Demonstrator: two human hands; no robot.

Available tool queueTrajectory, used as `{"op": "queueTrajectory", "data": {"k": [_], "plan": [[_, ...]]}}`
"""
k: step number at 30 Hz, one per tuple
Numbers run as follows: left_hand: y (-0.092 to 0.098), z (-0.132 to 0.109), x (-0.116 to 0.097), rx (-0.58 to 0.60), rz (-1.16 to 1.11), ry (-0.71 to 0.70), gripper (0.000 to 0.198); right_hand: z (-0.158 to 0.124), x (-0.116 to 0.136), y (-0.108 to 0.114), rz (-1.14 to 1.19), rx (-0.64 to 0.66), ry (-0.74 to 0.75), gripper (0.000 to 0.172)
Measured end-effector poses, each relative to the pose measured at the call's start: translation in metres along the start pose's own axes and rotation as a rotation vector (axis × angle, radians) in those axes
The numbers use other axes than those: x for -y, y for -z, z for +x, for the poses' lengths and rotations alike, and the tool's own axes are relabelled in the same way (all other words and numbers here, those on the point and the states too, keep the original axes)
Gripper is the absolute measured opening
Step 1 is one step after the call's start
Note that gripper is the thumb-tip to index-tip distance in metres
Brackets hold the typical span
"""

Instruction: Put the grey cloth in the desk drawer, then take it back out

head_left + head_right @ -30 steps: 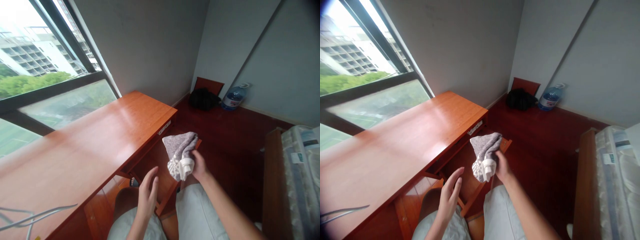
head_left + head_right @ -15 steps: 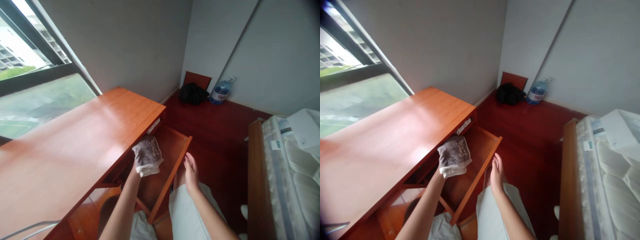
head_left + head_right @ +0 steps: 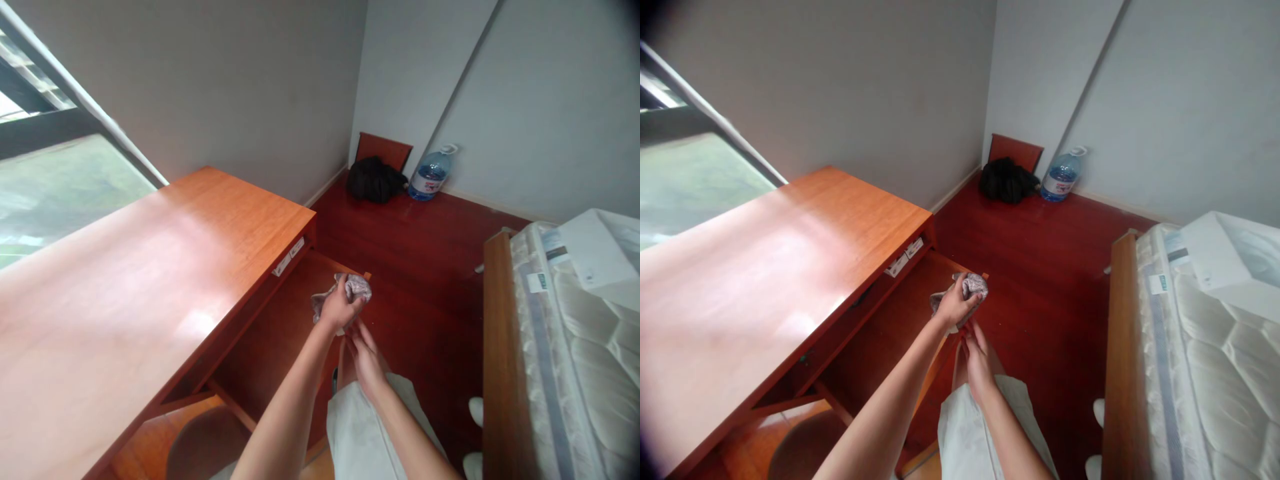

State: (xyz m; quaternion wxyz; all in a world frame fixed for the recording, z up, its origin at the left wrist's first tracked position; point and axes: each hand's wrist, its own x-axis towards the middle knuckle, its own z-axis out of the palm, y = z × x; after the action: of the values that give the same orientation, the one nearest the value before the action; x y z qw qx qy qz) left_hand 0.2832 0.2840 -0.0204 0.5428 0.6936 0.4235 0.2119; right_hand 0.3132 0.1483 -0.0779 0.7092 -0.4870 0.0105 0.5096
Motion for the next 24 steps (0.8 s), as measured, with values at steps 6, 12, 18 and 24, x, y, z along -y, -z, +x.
{"op": "queueTrajectory", "data": {"k": [6, 12, 18, 24], "plan": [[0.026, -0.064, 0.025, 0.022, -0.027, 0.041, 0.04, 0.002, -0.003, 0.001, 0.02, 0.033, -0.015, 0.047], [0.055, -0.127, 0.053, -0.017, -0.148, 0.194, 0.043, 0.001, -0.015, -0.01, 0.056, 0.056, -0.106, 0.049], [0.05, -0.126, 0.053, -0.057, -0.114, 0.209, 0.037, 0.002, -0.043, -0.019, 0.058, 0.045, -0.425, 0.041], [0.022, -0.073, 0.022, -0.044, -0.013, 0.095, 0.035, -0.006, -0.044, -0.017, 0.026, -0.072, -0.379, 0.03]]}}
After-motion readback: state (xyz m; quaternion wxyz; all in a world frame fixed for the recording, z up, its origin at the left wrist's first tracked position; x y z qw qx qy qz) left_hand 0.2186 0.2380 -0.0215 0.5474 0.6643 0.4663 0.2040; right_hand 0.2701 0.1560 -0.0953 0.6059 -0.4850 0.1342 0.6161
